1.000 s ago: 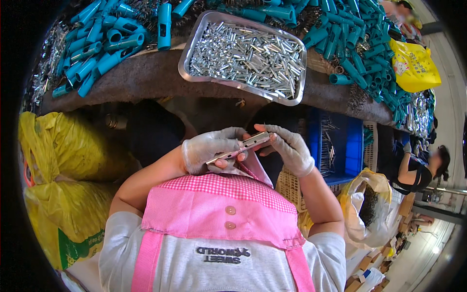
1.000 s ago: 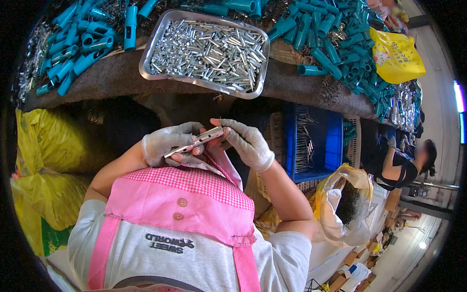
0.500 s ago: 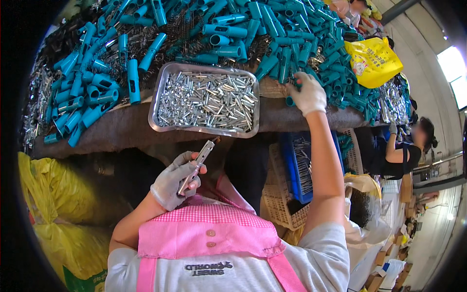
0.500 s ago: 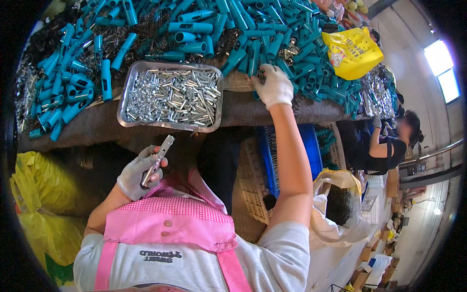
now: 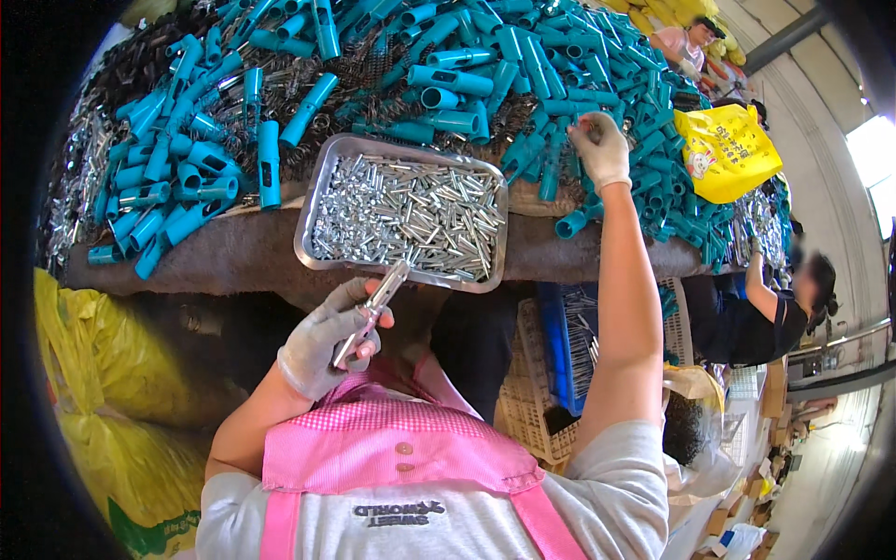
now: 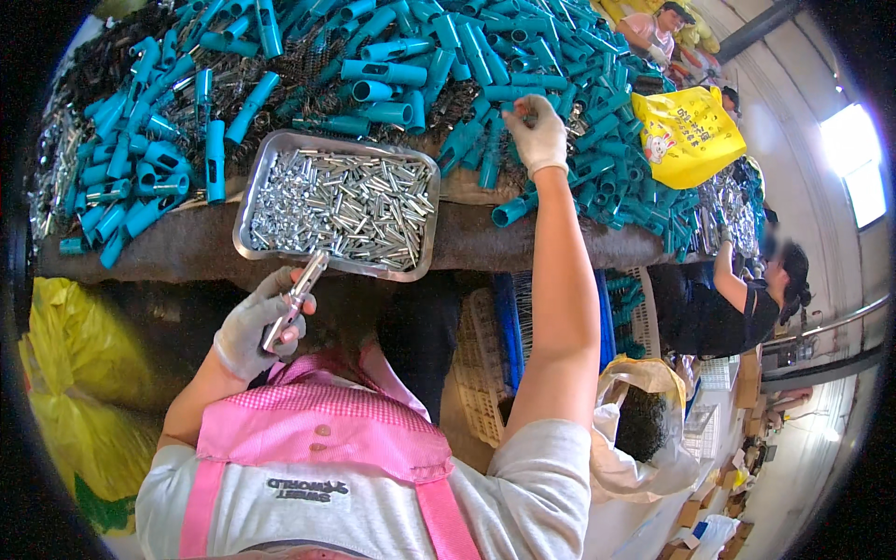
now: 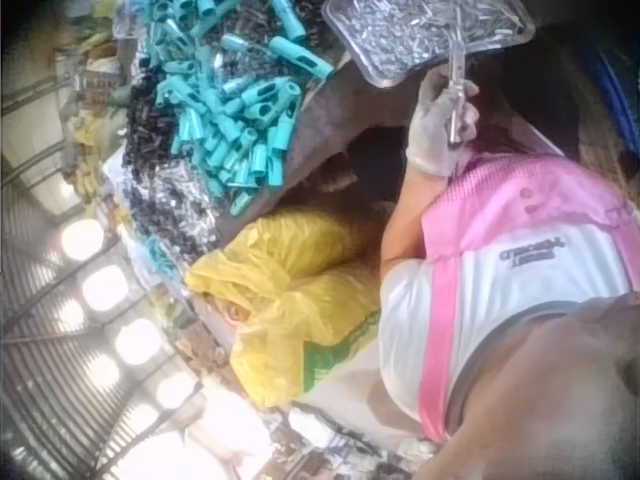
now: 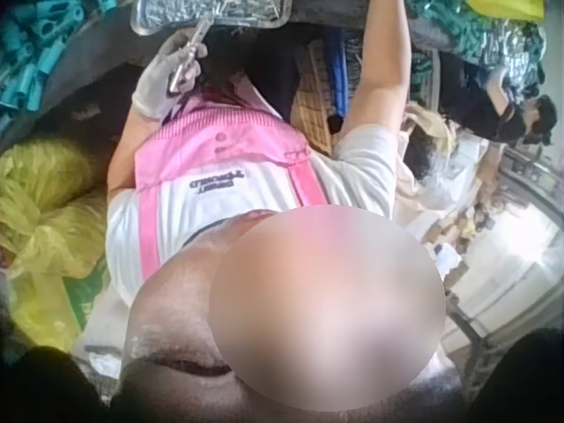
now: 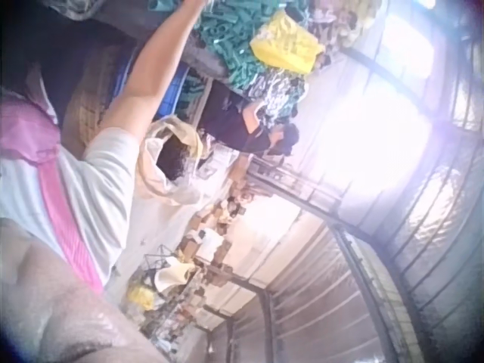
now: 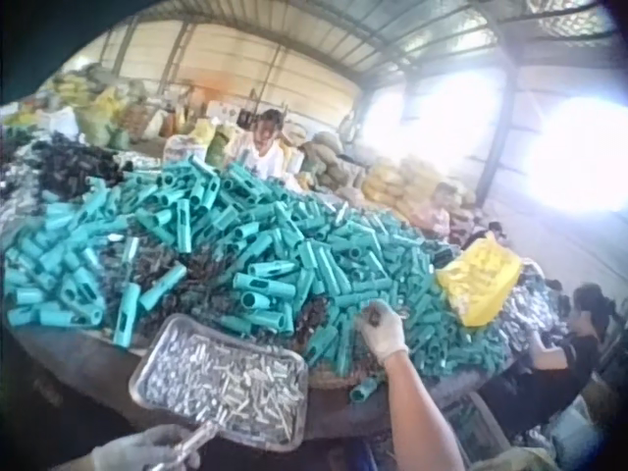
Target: The user is manually assembling teal plastic pipe connectors by inserting metal pins or springs into them.
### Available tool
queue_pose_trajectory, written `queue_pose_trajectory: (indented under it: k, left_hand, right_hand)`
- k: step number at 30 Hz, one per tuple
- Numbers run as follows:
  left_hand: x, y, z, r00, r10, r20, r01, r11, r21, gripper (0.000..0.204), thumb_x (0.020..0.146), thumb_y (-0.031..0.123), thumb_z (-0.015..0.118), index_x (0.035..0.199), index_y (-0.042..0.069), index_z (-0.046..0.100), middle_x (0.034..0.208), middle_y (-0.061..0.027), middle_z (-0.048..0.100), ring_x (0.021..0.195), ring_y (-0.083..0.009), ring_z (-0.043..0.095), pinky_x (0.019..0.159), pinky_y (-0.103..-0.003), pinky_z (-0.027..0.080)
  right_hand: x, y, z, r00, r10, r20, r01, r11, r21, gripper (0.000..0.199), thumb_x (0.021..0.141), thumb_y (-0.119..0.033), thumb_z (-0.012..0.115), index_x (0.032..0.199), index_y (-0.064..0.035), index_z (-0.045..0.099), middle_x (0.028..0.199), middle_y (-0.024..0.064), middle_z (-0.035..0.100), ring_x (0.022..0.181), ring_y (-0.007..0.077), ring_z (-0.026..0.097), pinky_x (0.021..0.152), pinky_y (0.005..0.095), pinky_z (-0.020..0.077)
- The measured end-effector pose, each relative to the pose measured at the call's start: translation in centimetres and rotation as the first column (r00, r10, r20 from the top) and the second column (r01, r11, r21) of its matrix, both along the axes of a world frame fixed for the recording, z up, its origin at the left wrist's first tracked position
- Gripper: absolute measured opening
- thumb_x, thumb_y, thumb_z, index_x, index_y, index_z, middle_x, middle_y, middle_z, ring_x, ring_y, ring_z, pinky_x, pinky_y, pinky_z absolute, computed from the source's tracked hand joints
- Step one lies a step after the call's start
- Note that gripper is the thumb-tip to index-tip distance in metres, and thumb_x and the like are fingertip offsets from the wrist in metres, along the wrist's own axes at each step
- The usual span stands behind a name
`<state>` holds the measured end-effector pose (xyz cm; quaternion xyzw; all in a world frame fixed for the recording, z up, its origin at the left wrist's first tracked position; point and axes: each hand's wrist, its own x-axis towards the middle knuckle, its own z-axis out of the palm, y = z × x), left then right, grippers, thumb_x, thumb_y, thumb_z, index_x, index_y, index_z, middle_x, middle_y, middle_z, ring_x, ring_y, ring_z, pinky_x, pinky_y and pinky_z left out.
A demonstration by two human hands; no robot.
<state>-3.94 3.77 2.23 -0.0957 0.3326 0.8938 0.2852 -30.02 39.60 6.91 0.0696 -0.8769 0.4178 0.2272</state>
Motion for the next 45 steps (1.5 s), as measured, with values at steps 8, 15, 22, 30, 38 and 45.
queue_pose_trajectory:
  k: [8, 15, 22, 30, 38, 45]
  left_hand:
    - [-0.5, -0.2, 0.0, 0.999, 0.022, 0.025, -0.022, 1.0, 0.008, 0.038, 0.091, 0.01, 0.051, 0.128, 0.009, 0.042, 0.093, -0.0102, 0.057, 0.062, -0.009, 0.048, 0.047, -0.018, 0.032]
    - [-1.2, -0.2, 0.0, 0.994, -0.015, 0.105, 0.012, 1.0, 0.028, 0.03, 0.091, 0.011, 0.05, 0.12, 0.011, 0.043, 0.089, -0.0097, 0.055, 0.05, -0.0069, 0.041, 0.036, -0.017, 0.024]
    - [-0.5, -0.2, -0.6, 0.992, -0.115, 0.059, 0.113, 0.993, 0.036, 0.035, 0.091, 0.012, 0.05, 0.125, 0.008, 0.043, 0.091, -0.0087, 0.057, 0.053, -0.0065, 0.044, 0.04, -0.017, 0.026]
    - [0.7, 0.9, 0.2, 0.995, -0.095, -0.041, 0.079, 0.954, -0.29, 0.031, 0.09, 0.014, 0.057, 0.117, 0.004, 0.046, 0.088, -0.0119, 0.061, 0.053, -0.0049, 0.039, 0.041, -0.018, 0.027]
    - [0.4, 0.6, -0.5, 0.991, -0.124, -0.042, 0.105, 0.942, -0.318, 0.023, 0.092, 0.013, 0.052, 0.111, 0.004, 0.045, 0.089, -0.0152, 0.063, 0.043, -0.0028, 0.036, 0.035, -0.016, 0.024]
    - [0.2, 1.1, -0.5, 0.99, -0.126, -0.069, 0.102, 0.955, -0.278, 0.024, 0.092, 0.017, 0.054, 0.111, 0.005, 0.045, 0.087, -0.0104, 0.063, 0.049, -0.0028, 0.036, 0.041, -0.016, 0.026]
  right_hand:
    - [-0.6, -1.8, 0.0, 0.981, 0.139, 0.137, -0.086, 0.939, -0.333, 0.026, 0.085, -0.005, 0.062, 0.109, 0.0008, 0.054, 0.096, 0.008, 0.064, 0.081, 0.0137, 0.063, 0.068, 0.0246, 0.0525]
    - [11.4, -8.3, -0.1, 0.82, 0.535, 0.203, -0.33, 0.732, -0.596, 0.019, 0.09, -0.004, 0.054, 0.109, -0.0007, 0.054, 0.097, 0.0089, 0.063, 0.075, 0.0115, 0.058, 0.068, 0.0249, 0.0485]
    - [17.0, -11.8, -2.4, 0.664, 0.678, 0.316, -0.366, 0.663, -0.653, 0.02, 0.089, -0.005, 0.057, 0.108, 0.0002, 0.054, 0.098, 0.0113, 0.063, 0.076, 0.0124, 0.057, 0.068, 0.0261, 0.0483]
    - [21.8, -14.1, -3.1, 0.485, 0.724, 0.49, -0.451, 0.687, -0.57, 0.031, 0.096, -0.014, 0.047, 0.123, 0.0005, 0.048, 0.095, 0.0074, 0.061, 0.081, 0.0126, 0.061, 0.071, 0.0252, 0.0515]
    - [15.0, -1.3, -1.9, 1.0, 0.007, -0.013, 0.005, 0.671, 0.742, 0.045, 0.073, 0.0, 0.059, 0.117, -0.0113, 0.056, 0.112, 0.0101, 0.06, 0.106, 0.0311, 0.053, 0.09, 0.0407, 0.0451]
    - [13.5, -1.5, -2.2, 0.983, 0.181, -0.028, -0.154, 0.901, 0.406, 0.048, 0.08, -0.009, 0.064, 0.127, -0.0137, 0.052, 0.112, 0.0166, 0.057, 0.104, 0.0354, 0.056, 0.089, 0.041, 0.0459]
